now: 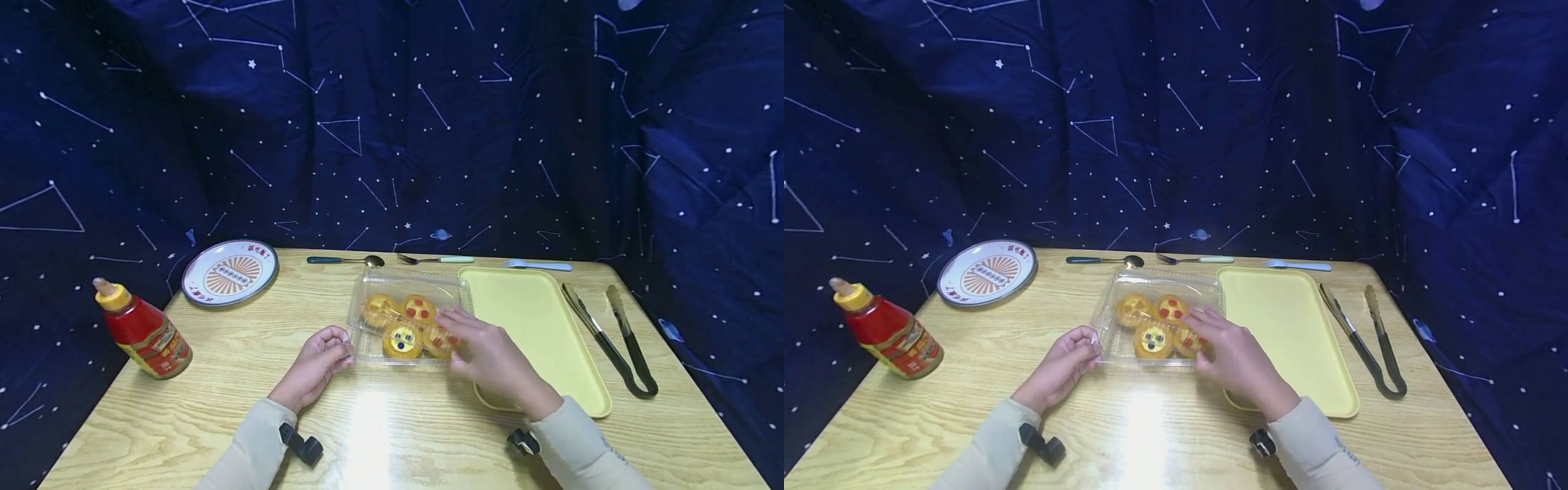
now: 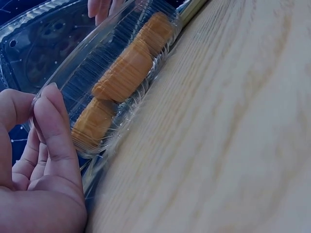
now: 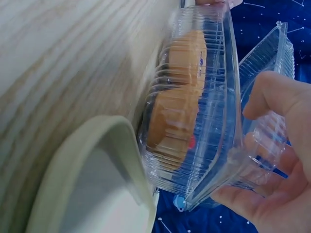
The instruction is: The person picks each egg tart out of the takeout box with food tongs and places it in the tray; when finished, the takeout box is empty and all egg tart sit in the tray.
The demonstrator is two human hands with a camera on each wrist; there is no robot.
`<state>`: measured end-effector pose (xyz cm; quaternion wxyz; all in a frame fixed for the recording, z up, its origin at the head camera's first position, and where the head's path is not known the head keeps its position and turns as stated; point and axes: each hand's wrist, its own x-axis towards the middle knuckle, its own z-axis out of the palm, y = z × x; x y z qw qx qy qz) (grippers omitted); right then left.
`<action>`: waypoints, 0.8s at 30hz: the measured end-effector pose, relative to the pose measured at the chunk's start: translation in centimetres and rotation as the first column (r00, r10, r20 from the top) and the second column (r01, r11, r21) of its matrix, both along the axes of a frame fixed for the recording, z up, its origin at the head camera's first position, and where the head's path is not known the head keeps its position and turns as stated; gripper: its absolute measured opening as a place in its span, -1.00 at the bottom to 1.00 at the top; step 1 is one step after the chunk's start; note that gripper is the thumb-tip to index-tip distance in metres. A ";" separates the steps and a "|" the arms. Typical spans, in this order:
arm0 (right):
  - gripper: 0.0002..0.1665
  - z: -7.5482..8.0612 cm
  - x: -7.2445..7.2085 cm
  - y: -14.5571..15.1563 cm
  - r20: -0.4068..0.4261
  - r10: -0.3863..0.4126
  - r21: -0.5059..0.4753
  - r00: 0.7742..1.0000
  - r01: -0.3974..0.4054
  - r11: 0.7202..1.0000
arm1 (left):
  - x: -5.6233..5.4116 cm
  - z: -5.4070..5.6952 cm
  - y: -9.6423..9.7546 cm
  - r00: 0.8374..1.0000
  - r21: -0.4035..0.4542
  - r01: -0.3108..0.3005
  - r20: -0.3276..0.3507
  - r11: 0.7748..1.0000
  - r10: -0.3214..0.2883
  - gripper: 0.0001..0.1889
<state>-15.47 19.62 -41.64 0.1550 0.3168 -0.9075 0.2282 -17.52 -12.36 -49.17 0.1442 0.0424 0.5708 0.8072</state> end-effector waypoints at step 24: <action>-0.26 2.1 -1.0 1.5 -0.049 0.020 -0.134 0.999 -0.027 0.991 | 0.1 0.5 0.3 0.996 0.076 0.038 0.073 0.996 -0.044 -0.93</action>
